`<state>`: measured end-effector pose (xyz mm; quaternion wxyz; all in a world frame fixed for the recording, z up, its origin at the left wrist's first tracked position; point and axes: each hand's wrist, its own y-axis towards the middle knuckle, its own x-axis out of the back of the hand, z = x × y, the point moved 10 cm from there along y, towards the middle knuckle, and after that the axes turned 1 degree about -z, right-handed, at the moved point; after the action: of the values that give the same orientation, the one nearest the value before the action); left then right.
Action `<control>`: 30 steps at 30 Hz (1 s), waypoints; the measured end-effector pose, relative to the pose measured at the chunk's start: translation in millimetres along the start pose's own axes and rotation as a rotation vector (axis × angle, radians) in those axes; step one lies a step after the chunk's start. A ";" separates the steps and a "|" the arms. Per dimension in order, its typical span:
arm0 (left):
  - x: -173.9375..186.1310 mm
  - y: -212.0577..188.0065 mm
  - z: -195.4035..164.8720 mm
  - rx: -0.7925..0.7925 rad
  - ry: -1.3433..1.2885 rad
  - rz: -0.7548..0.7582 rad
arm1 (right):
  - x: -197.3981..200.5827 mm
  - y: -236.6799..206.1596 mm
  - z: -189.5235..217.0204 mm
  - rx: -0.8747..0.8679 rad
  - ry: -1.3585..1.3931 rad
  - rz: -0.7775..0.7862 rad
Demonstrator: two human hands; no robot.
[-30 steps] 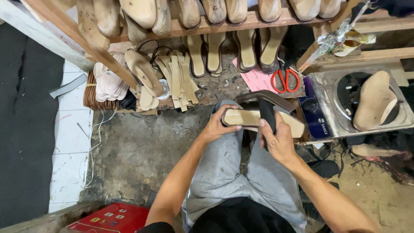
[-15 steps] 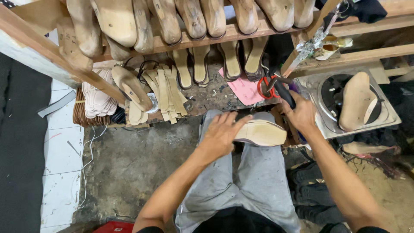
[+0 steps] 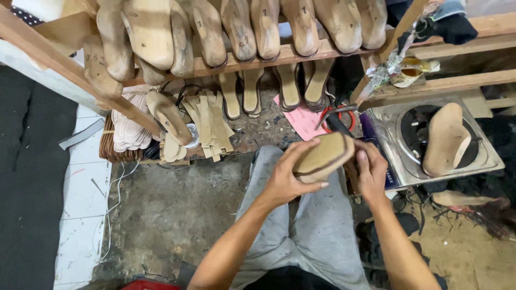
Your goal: The person picks wooden shoe lasts from a rack and fits brown insoles onto them, pressing the insole into place on the last by hand. They place the fitted lasts back onto the rack shelves and repeat the process with additional lasts.
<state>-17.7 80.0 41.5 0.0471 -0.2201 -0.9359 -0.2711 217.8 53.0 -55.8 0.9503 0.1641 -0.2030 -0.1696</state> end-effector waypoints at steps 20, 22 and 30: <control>-56.2 25.2 -109.8 0.242 -1.168 0.142 | 8.8 -135.3 181.6 0.468 -0.033 -0.173; -49.9 32.3 -118.8 0.214 -1.174 0.124 | 9.5 -136.0 183.1 0.482 -0.069 -0.200; -62.1 39.5 -120.2 0.216 -1.257 0.261 | 12.1 -130.2 190.8 0.529 -0.133 -0.227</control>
<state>51.6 22.5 149.8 -0.4552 -0.4426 -0.7725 0.0128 110.7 -113.7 63.4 0.8342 0.4161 -0.2825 -0.2263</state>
